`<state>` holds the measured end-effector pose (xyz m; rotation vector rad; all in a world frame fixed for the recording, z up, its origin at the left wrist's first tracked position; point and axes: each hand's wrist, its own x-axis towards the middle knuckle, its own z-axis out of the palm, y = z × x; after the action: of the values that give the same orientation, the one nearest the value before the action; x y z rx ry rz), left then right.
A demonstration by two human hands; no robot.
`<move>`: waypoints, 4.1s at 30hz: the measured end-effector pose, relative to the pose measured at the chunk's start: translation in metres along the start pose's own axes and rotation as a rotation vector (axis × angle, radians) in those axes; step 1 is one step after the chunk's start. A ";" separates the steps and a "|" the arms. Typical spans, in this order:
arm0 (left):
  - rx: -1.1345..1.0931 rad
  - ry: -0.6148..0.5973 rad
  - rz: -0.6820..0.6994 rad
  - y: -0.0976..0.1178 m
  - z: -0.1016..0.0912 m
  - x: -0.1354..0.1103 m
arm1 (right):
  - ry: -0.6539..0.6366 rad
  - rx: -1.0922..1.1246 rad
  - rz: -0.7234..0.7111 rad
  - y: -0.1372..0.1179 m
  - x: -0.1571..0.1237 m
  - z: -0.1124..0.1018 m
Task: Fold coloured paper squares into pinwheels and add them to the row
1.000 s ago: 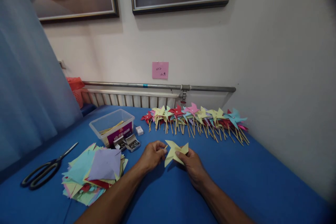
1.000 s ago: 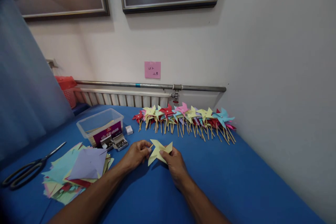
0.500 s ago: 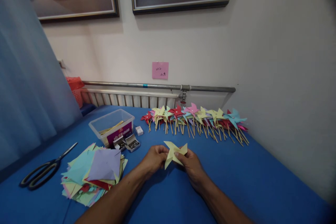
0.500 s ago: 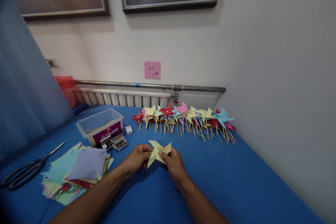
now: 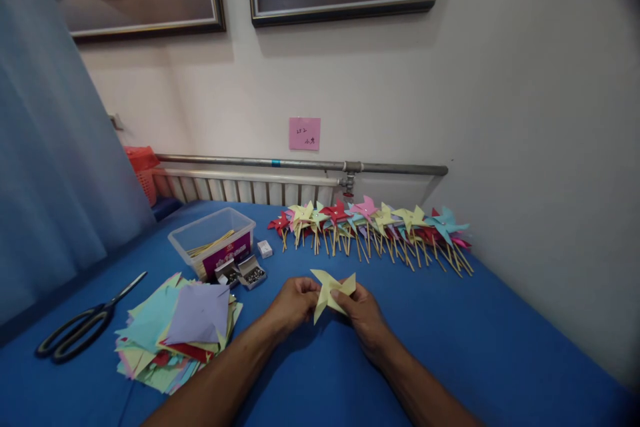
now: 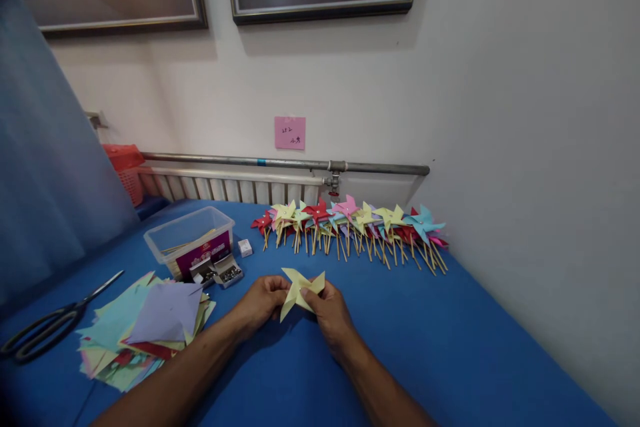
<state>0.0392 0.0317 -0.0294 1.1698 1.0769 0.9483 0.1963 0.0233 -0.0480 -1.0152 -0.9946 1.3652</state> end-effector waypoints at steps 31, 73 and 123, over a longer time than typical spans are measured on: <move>0.017 0.004 0.021 -0.003 0.000 0.002 | -0.007 -0.051 0.011 0.000 0.000 -0.001; 0.014 0.008 0.020 -0.008 0.003 0.002 | 0.025 -0.097 -0.029 0.004 0.000 0.001; -0.009 -0.008 0.049 -0.008 0.005 0.001 | 0.031 -0.091 -0.054 0.002 -0.002 0.001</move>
<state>0.0442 0.0306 -0.0374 1.1965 1.0403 0.9849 0.1948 0.0213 -0.0492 -1.0664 -1.0623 1.2657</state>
